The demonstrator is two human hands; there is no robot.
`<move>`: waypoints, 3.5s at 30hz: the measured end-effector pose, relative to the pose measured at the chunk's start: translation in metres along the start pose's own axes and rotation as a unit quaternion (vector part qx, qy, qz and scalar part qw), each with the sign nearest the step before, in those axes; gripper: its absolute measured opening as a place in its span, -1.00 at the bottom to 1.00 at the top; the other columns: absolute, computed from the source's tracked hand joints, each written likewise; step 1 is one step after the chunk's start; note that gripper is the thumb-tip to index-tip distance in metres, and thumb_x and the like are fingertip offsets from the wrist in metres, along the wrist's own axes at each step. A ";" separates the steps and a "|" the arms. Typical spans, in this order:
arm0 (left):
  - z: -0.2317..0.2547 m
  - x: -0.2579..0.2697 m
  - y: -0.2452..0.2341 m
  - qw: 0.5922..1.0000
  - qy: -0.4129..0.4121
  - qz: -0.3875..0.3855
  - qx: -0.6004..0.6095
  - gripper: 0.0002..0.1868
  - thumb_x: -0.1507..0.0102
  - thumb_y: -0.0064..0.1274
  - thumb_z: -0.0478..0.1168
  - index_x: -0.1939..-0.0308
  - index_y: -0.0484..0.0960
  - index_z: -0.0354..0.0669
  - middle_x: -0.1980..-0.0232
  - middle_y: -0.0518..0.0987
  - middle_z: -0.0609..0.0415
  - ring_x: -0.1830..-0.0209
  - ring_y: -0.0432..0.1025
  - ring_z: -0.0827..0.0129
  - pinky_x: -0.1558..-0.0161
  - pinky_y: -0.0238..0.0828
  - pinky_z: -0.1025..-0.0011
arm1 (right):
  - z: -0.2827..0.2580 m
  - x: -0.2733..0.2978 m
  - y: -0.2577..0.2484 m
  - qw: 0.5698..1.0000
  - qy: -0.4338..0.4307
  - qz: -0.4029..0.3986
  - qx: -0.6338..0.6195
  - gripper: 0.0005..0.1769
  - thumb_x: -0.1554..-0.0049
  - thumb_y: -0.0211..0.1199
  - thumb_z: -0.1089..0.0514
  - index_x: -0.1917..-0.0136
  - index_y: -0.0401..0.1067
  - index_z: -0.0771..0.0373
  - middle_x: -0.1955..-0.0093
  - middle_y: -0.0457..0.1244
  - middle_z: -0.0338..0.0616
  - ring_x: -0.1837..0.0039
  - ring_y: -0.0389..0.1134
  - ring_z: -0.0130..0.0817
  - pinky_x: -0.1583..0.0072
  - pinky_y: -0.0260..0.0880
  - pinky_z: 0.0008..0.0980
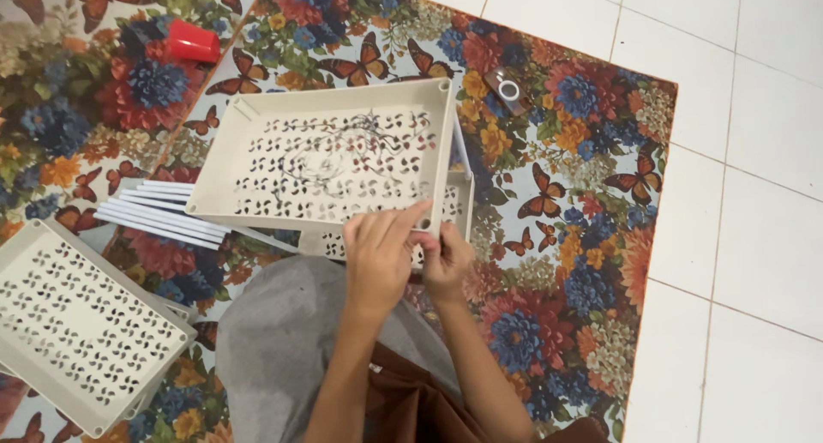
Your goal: The person sits on a floral mat and assembles white perforated plastic trays by inserting white plastic rods into corner holes. They repeatedly pick up trays, align rods, and insert them, stacking completed trays and handling loose rods on the floor.
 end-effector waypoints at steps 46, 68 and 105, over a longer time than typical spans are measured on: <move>-0.070 0.036 -0.023 0.979 0.038 -0.097 -0.178 -0.62 -0.45 0.16 0.09 -0.18 0.75 -0.05 -0.28 0.69 0.11 -0.38 0.50 0.29 -0.60 0.05 -0.23 | 0.117 0.045 0.022 0.951 0.220 -0.067 -0.205 -0.60 -0.48 0.13 0.02 -0.46 0.36 0.25 -0.26 0.38 -0.22 -0.27 0.38 -0.51 -0.30 0.43 -0.44; -0.031 0.021 0.000 0.998 -0.051 -0.019 0.037 -0.93 -0.40 0.27 -0.18 0.17 0.76 -0.04 0.14 0.69 0.27 0.06 0.54 0.34 -0.26 0.25 0.22 | 0.101 0.061 0.028 0.995 0.093 0.023 -0.021 -0.64 -0.28 0.53 0.13 0.17 0.41 0.32 0.32 0.13 -0.38 0.20 0.08 -0.64 0.19 0.09 -0.44; -0.090 0.061 -0.032 0.960 -0.040 -0.020 -0.276 -0.93 -0.39 0.28 -0.21 0.06 0.81 0.06 -0.35 0.71 0.27 -0.58 0.45 0.29 -0.60 -0.06 -0.29 | 0.036 -0.018 0.053 0.802 0.470 0.034 -0.367 -0.32 -0.28 0.42 0.02 -0.45 0.15 0.34 -0.37 0.33 0.11 -0.33 0.51 -0.09 -0.21 0.69 -0.10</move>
Point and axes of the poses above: each hand's wrist, its own x-axis away from the middle knuckle, its own y-axis out of the palm, z = x × y, the point moved 3 cm from there along -x, towards the middle knuckle
